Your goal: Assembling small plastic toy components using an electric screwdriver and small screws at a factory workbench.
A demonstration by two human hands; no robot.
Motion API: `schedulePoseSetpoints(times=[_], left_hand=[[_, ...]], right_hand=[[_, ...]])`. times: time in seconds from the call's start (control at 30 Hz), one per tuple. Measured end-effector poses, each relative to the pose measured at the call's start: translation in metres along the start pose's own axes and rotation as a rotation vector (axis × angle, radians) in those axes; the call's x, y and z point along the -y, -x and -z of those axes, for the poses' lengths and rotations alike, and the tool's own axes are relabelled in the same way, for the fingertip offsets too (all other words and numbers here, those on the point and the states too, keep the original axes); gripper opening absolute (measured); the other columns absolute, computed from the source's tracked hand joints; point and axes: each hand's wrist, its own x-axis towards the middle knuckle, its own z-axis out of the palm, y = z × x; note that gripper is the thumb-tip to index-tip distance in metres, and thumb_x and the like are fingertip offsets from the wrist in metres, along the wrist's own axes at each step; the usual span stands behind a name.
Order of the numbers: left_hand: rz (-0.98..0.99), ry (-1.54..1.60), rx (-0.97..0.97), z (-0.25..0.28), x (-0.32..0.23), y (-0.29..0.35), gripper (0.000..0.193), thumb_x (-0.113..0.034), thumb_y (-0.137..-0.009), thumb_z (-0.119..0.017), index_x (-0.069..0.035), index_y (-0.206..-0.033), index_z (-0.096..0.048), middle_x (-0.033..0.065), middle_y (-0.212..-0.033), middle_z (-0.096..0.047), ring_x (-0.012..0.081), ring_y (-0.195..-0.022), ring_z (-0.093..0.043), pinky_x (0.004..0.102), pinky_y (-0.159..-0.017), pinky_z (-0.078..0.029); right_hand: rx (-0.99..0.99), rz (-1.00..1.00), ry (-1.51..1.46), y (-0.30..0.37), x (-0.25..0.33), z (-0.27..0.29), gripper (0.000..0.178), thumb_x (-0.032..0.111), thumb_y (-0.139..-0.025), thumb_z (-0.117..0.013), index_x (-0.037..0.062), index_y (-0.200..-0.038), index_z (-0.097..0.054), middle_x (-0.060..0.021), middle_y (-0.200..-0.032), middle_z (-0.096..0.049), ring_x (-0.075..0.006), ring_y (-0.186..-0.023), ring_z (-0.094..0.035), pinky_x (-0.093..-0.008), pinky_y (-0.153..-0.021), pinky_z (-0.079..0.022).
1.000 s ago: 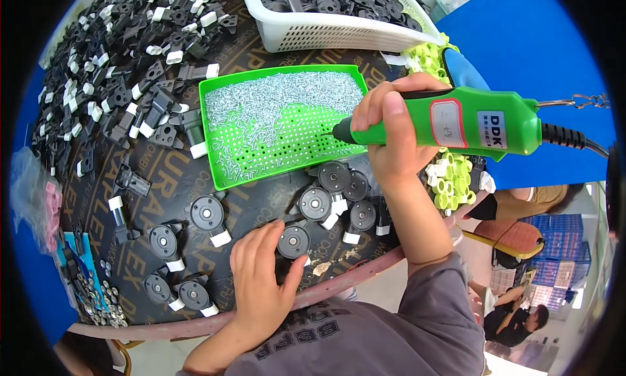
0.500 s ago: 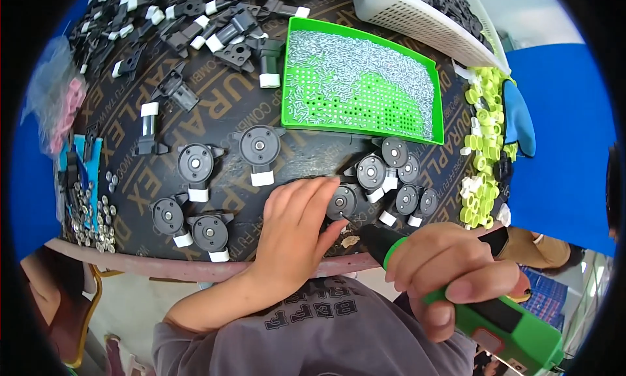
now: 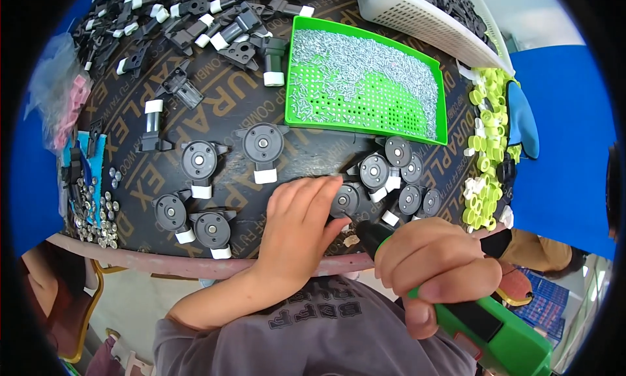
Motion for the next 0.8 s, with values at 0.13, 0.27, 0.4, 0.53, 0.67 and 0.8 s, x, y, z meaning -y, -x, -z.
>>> schedulePoseSetpoints(times=[0.13,0.27,0.4,0.53,0.67,0.8], left_hand=[[-0.004,0.014,-0.022,-0.003,0.0,0.001,0.059,-0.019,-0.079,-0.075,-0.001,-0.129,-0.052,0.014,-0.122,-0.057,0.0326,-0.115,-0.052,0.0459,-0.099,-0.04],[-0.009,0.035,-0.012,-0.002,-0.005,0.006,0.067,-0.015,-0.075,-0.078,-0.002,-0.135,-0.049,0.0152,-0.126,-0.057,0.0351,-0.12,-0.051,0.046,-0.101,-0.038],[0.149,-0.247,0.132,0.035,-0.031,-0.016,0.09,-0.037,-0.075,-0.076,0.002,-0.146,-0.036,0.0157,-0.15,-0.041,0.0321,-0.137,-0.039,0.0515,-0.11,-0.027],[0.148,-0.668,0.027,0.053,-0.009,-0.02,0.081,-0.047,-0.087,-0.061,0.006,-0.143,-0.038,0.0209,-0.153,-0.034,0.0404,-0.144,-0.026,0.0628,-0.114,-0.015],[0.158,-0.672,0.08,0.043,-0.001,-0.015,0.069,-0.032,-0.089,-0.065,0.006,-0.142,-0.04,0.0188,-0.153,-0.034,0.0399,-0.144,-0.025,0.0624,-0.115,-0.014],[0.101,-0.61,0.148,0.038,-0.014,-0.003,0.062,-0.024,-0.091,-0.062,0.004,-0.142,-0.042,0.0181,-0.152,-0.038,0.0375,-0.143,-0.03,0.063,-0.115,-0.016]], right_hand=[[-0.205,-0.047,-0.019,0.008,-0.001,-0.008,0.032,-0.003,-0.081,-0.066,0.0006,-0.105,-0.046,-0.012,-0.073,-0.057,-0.0237,-0.054,-0.057,-0.0374,-0.05,-0.051],[-0.033,0.002,-0.206,-0.006,0.003,0.018,0.032,-0.005,-0.076,-0.07,-0.0012,-0.102,-0.052,-0.0122,-0.068,-0.059,-0.0257,-0.051,-0.058,-0.0371,-0.045,-0.048],[-0.299,0.121,-0.06,-0.008,0.016,0.043,0.037,0.015,-0.09,-0.07,0.0104,-0.111,-0.041,-0.0071,-0.069,-0.053,-0.0199,-0.054,-0.052,-0.0326,-0.048,-0.049],[-0.718,0.092,0.15,-0.022,-0.027,0.063,0.025,0.01,-0.091,-0.063,0.006,-0.108,-0.044,-0.0093,-0.069,-0.055,-0.018,-0.058,-0.054,-0.0321,-0.053,-0.048],[-0.775,0.033,0.213,-0.021,-0.06,0.08,0.019,-0.001,-0.092,-0.055,-0.0031,-0.107,-0.044,-0.0093,-0.062,-0.057,-0.0161,-0.052,-0.057,-0.0292,-0.053,-0.048],[-0.756,0.011,0.267,-0.013,-0.069,0.085,0.022,0.002,-0.09,-0.058,0.0031,-0.108,-0.045,-0.0094,-0.07,-0.05,-0.0172,-0.057,-0.049,-0.0328,-0.051,-0.047]])
